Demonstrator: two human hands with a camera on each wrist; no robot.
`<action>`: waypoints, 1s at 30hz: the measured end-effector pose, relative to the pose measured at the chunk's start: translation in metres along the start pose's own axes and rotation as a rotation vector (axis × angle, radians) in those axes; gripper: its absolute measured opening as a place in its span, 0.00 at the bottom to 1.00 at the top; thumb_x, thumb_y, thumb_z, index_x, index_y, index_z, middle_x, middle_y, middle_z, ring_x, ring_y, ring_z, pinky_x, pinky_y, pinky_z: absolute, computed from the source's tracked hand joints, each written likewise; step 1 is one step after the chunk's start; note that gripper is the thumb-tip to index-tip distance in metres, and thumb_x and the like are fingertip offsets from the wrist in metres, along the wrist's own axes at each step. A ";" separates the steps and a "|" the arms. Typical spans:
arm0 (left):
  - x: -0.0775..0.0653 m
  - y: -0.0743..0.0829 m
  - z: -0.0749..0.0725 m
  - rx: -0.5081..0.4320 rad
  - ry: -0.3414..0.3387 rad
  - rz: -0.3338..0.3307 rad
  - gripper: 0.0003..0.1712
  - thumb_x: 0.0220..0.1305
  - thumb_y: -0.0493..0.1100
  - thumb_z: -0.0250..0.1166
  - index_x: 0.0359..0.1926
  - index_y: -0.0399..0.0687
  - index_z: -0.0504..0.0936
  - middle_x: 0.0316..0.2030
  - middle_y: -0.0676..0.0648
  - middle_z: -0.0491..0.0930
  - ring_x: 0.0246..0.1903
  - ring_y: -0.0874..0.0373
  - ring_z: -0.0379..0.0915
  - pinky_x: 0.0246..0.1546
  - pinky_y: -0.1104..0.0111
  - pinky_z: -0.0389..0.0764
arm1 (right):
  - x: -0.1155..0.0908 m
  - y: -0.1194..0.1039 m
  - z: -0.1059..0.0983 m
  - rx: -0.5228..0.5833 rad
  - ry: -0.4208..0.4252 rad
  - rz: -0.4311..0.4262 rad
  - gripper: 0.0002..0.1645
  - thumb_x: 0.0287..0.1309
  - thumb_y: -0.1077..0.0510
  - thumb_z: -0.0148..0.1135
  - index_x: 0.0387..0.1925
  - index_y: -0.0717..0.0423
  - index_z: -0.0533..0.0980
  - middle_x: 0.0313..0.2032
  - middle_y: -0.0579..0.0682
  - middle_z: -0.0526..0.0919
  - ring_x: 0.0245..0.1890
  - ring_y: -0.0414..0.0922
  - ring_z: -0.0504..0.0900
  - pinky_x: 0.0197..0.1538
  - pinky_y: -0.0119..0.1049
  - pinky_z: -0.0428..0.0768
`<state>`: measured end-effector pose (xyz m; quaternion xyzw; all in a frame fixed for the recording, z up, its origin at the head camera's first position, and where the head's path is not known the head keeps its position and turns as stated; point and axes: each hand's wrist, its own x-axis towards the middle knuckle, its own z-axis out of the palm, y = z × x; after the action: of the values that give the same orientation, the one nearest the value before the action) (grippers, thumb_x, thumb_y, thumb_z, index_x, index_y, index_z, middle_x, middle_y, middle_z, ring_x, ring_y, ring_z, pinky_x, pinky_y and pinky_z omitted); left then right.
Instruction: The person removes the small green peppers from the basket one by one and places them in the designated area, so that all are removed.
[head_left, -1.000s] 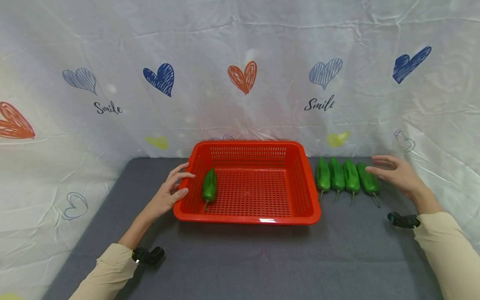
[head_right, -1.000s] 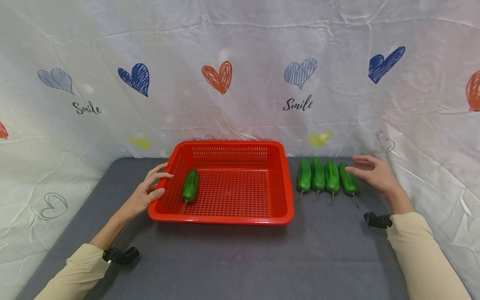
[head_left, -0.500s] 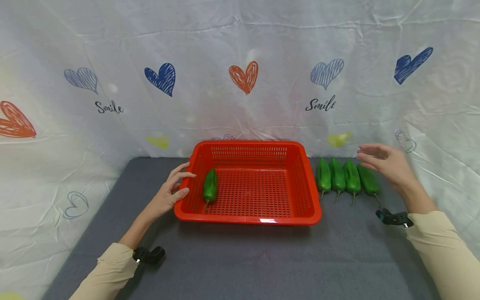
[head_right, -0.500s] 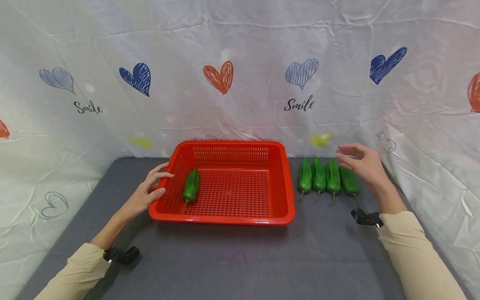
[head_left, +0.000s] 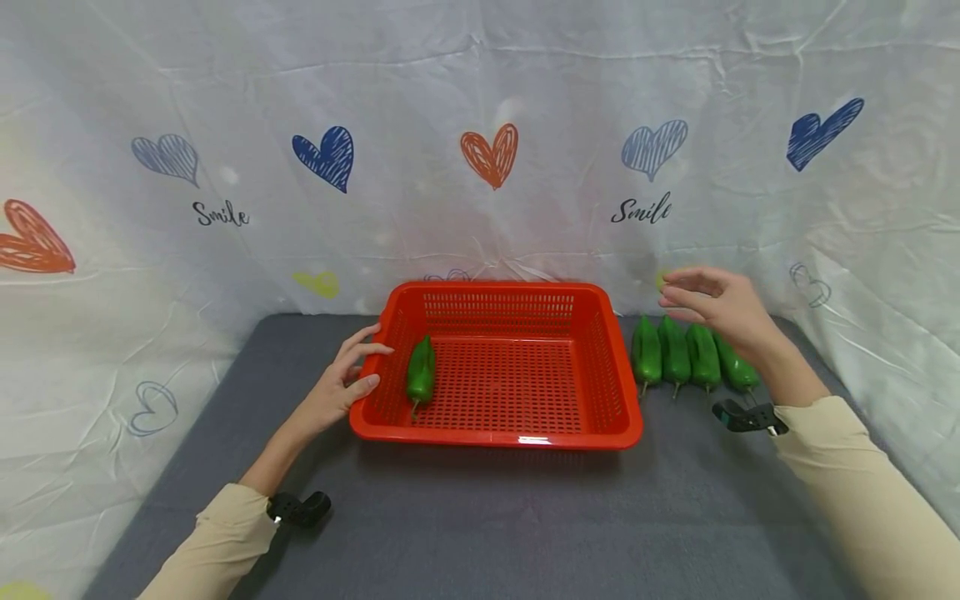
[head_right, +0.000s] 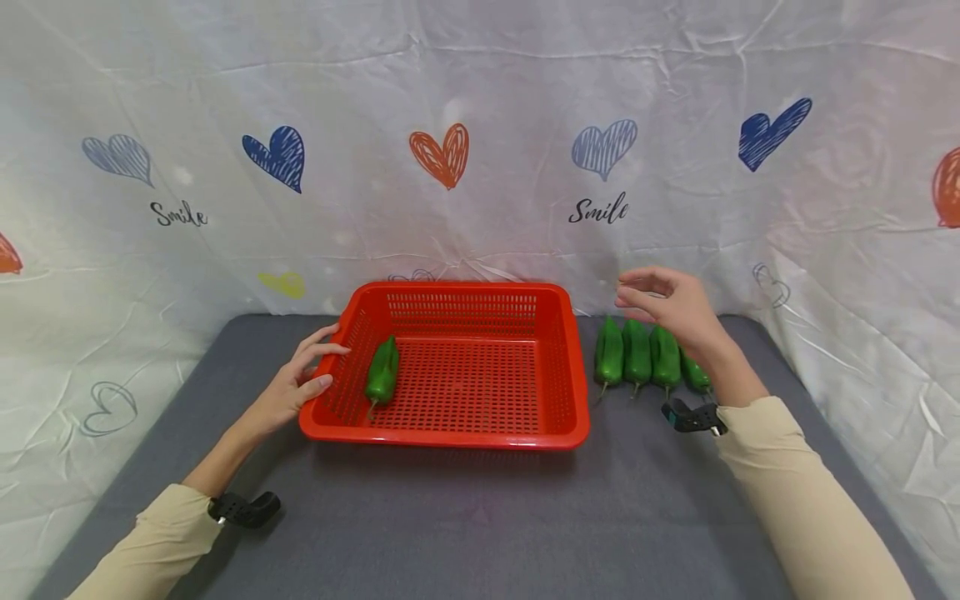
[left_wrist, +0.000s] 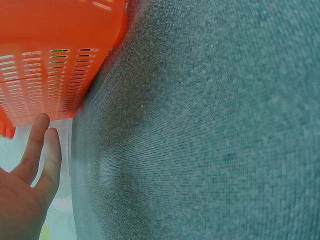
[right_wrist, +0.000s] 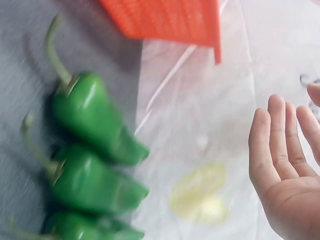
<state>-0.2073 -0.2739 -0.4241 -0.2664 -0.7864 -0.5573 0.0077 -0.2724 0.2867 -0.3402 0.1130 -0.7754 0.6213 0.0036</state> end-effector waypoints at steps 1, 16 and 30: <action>0.000 0.001 0.000 0.002 0.000 0.000 0.21 0.73 0.30 0.56 0.65 0.34 0.70 0.77 0.42 0.43 0.48 0.31 0.76 0.37 0.60 0.85 | 0.002 -0.003 0.004 -0.015 -0.004 0.003 0.23 0.68 0.57 0.67 0.59 0.66 0.76 0.48 0.48 0.84 0.44 0.44 0.86 0.45 0.38 0.83; 0.000 0.000 0.000 0.051 0.009 0.028 0.21 0.73 0.29 0.56 0.65 0.34 0.71 0.77 0.39 0.44 0.48 0.34 0.75 0.39 0.63 0.83 | 0.033 -0.046 0.068 0.001 -0.123 -0.060 0.22 0.67 0.56 0.68 0.57 0.64 0.77 0.54 0.61 0.79 0.49 0.53 0.84 0.51 0.46 0.81; -0.001 -0.001 0.000 0.116 0.020 0.042 0.21 0.73 0.31 0.57 0.65 0.36 0.72 0.77 0.41 0.46 0.55 0.38 0.68 0.42 0.66 0.77 | 0.054 -0.056 0.126 0.109 -0.249 -0.116 0.15 0.66 0.62 0.68 0.52 0.63 0.81 0.45 0.60 0.85 0.45 0.56 0.86 0.55 0.51 0.78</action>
<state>-0.2071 -0.2749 -0.4255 -0.2764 -0.8115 -0.5130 0.0425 -0.2985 0.1449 -0.3069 0.2339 -0.7270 0.6425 -0.0627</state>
